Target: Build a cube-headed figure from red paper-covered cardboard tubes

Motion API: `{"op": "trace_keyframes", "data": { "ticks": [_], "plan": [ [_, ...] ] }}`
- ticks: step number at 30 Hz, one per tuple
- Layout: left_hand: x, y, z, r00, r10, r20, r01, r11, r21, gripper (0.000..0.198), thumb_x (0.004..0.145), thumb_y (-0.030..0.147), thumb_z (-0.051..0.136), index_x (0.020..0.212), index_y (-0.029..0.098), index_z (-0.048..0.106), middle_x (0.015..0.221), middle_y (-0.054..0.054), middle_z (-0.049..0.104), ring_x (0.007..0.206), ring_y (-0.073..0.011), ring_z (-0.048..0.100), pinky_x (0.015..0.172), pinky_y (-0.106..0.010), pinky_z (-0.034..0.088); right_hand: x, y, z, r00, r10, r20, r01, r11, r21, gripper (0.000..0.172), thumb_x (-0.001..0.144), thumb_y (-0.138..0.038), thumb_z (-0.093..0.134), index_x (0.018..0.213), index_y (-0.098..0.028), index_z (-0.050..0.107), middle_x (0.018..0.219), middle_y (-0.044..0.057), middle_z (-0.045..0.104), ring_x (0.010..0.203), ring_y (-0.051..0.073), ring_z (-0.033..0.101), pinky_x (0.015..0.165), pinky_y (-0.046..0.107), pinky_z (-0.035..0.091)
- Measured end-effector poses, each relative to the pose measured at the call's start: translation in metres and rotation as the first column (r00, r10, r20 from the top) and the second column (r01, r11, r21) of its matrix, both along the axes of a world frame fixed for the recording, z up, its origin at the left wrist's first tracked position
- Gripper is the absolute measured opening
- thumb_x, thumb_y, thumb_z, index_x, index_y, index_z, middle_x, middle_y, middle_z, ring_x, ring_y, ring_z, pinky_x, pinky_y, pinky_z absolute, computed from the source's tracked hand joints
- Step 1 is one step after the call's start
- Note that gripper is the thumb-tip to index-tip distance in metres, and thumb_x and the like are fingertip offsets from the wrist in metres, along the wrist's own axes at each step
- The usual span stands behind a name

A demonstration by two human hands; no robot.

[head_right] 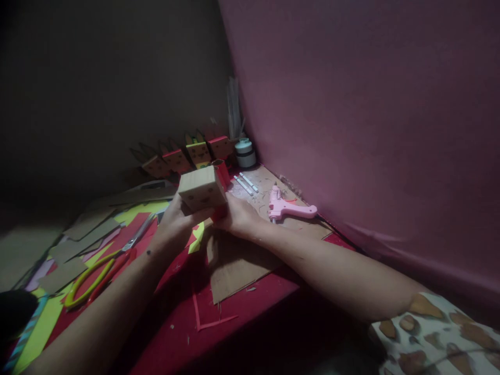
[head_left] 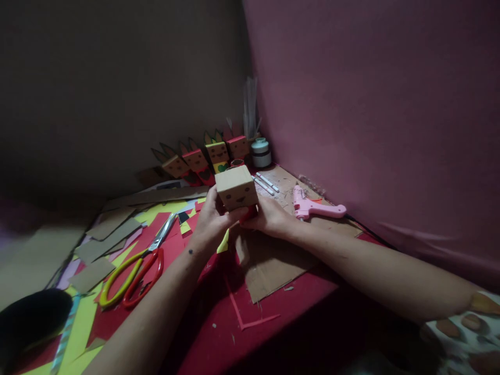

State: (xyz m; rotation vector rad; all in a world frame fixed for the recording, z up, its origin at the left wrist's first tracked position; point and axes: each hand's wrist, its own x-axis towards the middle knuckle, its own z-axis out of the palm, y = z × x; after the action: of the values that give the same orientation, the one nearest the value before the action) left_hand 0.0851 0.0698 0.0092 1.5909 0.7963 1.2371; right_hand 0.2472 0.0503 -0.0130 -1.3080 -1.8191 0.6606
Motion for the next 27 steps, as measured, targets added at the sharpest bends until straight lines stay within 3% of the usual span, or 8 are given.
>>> {"op": "trace_keyframes", "data": {
  "ticks": [7, 12, 17, 24, 27],
  "plan": [
    [0.001, 0.002, -0.001, 1.000, -0.012, 0.009, 0.013, 1.000, -0.020, 0.056, 0.056, 0.023, 0.089, 0.104, 0.022, 0.061, 0.106, -0.004, 0.070, 0.103, -0.0255, 0.066, 0.090, -0.037, 0.052, 0.000, 0.000, -0.001, 1.000, -0.008, -0.007, 0.008, 1.000, 0.007, 0.047, 0.071, -0.029, 0.075, 0.116, -0.024, 0.061, 0.099, 0.005, 0.070, 0.089, 0.027, 0.065, 0.075, 0.038, 0.053],
    [0.000, 0.003, 0.000, 1.000, -0.008, -0.012, 0.008, 0.999, -0.038, 0.057, 0.056, 0.021, 0.088, 0.106, 0.022, 0.061, 0.105, -0.004, 0.070, 0.101, -0.0253, 0.066, 0.086, -0.035, 0.053, 0.001, 0.000, -0.001, 0.999, 0.016, -0.032, -0.016, 1.000, 0.017, 0.048, 0.070, -0.029, 0.076, 0.115, -0.022, 0.060, 0.105, 0.008, 0.070, 0.094, 0.030, 0.065, 0.079, 0.041, 0.053],
    [0.000, 0.000, 0.003, 0.998, -0.025, -0.061, 0.022, 0.999, -0.043, 0.064, 0.053, 0.019, 0.088, 0.110, 0.023, 0.059, 0.104, -0.004, 0.068, 0.099, -0.0263, 0.065, 0.081, -0.035, 0.055, 0.003, 0.002, -0.002, 0.986, 0.118, -0.120, -0.111, 0.992, 0.063, 0.047, 0.068, -0.021, 0.074, 0.112, -0.022, 0.061, 0.108, 0.006, 0.070, 0.101, 0.028, 0.064, 0.082, 0.039, 0.054],
    [-0.005, -0.002, 0.009, 0.992, -0.092, -0.090, 0.093, 0.996, 0.005, 0.077, 0.058, 0.018, 0.087, 0.126, 0.025, 0.054, 0.127, -0.009, 0.062, 0.119, -0.0308, 0.058, 0.096, -0.039, 0.050, 0.005, -0.004, 0.008, 0.965, 0.171, -0.199, -0.158, 0.984, 0.081, 0.037, 0.069, -0.022, 0.077, 0.104, -0.023, 0.066, 0.102, 0.004, 0.072, 0.107, 0.031, 0.063, 0.084, 0.039, 0.056],
    [-0.010, 0.000, 0.014, 0.993, -0.084, -0.077, 0.084, 0.996, -0.005, 0.094, 0.057, 0.023, 0.090, 0.138, 0.026, 0.044, 0.135, -0.011, 0.057, 0.128, -0.0334, 0.053, 0.101, -0.041, 0.049, 0.004, -0.005, 0.009, 0.969, 0.142, -0.203, -0.130, 0.989, 0.072, 0.048, 0.070, -0.024, 0.077, 0.115, -0.024, 0.063, 0.110, 0.004, 0.071, 0.104, 0.030, 0.064, 0.083, 0.040, 0.056]
  ]
}}
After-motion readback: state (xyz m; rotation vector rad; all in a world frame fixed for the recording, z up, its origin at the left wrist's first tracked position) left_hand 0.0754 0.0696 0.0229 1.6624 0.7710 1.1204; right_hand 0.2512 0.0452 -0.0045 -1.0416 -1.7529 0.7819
